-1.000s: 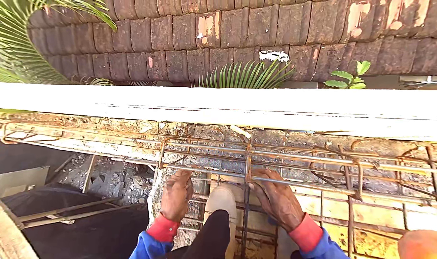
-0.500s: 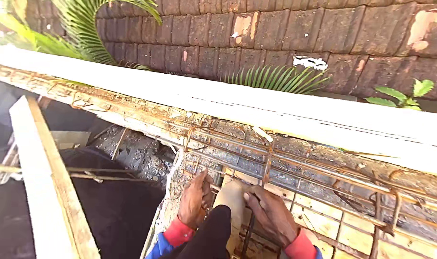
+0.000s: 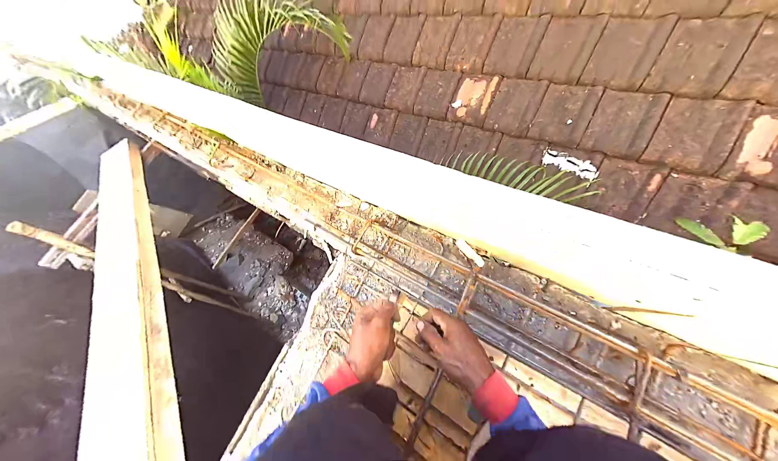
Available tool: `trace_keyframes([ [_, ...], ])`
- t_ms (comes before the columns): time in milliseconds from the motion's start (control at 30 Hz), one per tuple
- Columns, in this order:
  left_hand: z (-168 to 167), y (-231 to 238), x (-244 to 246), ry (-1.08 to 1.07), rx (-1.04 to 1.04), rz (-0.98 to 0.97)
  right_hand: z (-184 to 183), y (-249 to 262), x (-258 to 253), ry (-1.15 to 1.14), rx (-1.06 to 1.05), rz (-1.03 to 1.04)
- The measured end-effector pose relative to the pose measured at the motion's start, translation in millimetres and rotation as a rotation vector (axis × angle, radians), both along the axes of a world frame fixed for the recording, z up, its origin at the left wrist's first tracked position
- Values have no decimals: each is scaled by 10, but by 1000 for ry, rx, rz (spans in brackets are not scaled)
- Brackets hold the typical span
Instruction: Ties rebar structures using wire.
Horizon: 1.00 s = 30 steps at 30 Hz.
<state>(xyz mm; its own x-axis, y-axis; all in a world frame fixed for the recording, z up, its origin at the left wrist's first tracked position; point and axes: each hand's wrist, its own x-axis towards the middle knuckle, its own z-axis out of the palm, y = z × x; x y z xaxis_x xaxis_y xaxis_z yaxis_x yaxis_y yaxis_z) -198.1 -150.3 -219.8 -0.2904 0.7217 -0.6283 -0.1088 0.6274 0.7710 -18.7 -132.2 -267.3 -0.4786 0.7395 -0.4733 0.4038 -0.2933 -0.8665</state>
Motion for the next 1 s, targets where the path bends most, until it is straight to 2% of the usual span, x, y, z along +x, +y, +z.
trace_keyframes([
  [133,-125,-11,-10,6,-10,50,-107,-108,42,-11,-63,-99],
  [267,-124,-84,-10,-118,-8,27,-86,-101,-23,-1,-70,-129],
  [467,-123,-368,-344,-491,61,-50,-71,-125,-98,-35,-42,-104],
  [567,-128,-454,-405,-595,40,-138,-61,-139,-157,-16,-75,-109],
  [733,-208,-620,-397,-525,-17,-439,41,-140,-363,223,-210,-266],
  [867,-394,-539,-349,-511,107,-660,72,-79,-507,488,-361,-473],
  [1000,-410,-481,-296,-458,64,-772,101,18,-512,546,-452,-667],
])
